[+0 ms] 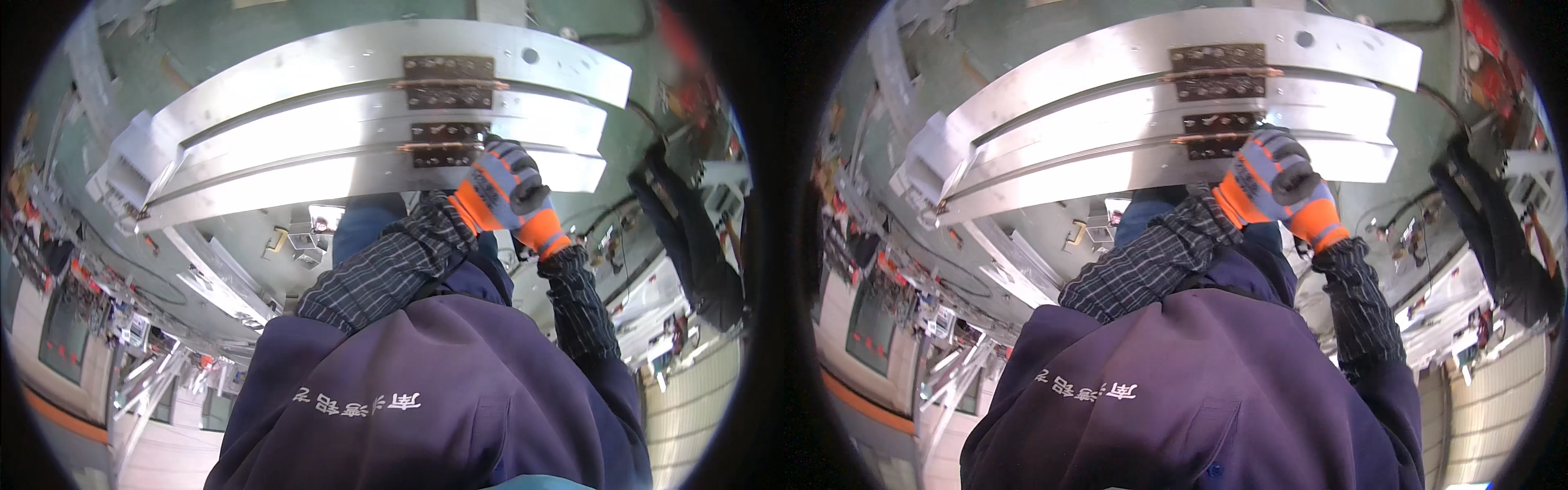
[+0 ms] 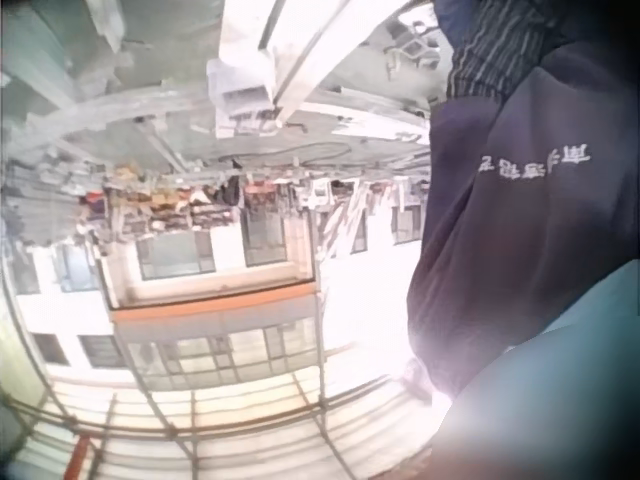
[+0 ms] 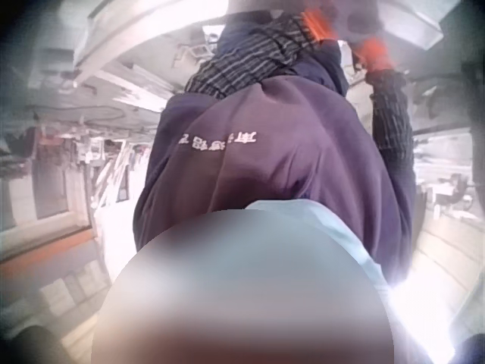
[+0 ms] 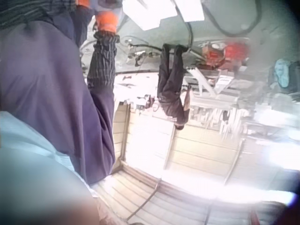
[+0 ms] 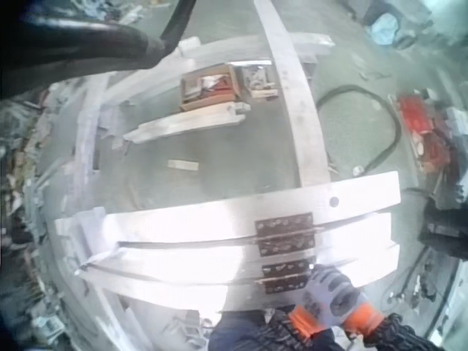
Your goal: The person uses a power drill to fasten screws into metal brackets mounted on a long aluminum frame. They repeatedly pick screws from a small metal bin and drive them into pre-drilled holes along the frame. The person adjusts the frame position and continues drilling until the segment ends.
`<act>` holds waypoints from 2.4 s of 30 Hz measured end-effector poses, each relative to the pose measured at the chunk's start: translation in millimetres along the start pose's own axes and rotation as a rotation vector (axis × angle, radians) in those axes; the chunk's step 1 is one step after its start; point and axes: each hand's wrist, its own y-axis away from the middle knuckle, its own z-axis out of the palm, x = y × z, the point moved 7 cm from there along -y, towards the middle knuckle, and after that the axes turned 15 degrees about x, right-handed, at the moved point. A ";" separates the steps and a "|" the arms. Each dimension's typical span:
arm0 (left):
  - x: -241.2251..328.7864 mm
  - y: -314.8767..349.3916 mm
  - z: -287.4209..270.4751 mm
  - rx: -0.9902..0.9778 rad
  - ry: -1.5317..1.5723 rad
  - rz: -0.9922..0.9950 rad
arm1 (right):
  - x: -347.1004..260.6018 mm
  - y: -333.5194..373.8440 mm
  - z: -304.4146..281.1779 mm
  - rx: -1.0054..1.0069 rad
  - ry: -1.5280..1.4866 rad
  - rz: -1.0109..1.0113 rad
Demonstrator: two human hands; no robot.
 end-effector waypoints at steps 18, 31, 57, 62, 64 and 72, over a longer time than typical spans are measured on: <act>-334.7 419.8 -214.0 1.505 1.156 -1.130 | 23.2 -4.5 -58.5 0.351 -0.683 0.334; -256.3 333.5 -221.9 1.629 1.307 -1.254 | -16.6 -60.6 -54.4 0.092 -0.251 0.468; -82.6 247.5 -268.6 1.485 0.876 -1.356 | 46.0 -150.8 -91.2 -0.365 -0.460 0.566; -128.1 284.2 -249.1 1.623 1.027 -1.337 | 45.2 -144.8 -86.8 -0.254 -0.335 0.413; -164.2 302.0 -236.0 1.700 1.200 -1.306 | 31.6 -143.3 -90.6 -0.186 -0.426 0.308; -285.2 290.4 -218.0 1.557 1.433 -0.637 | 19.3 -119.7 -85.6 -0.130 -0.231 0.378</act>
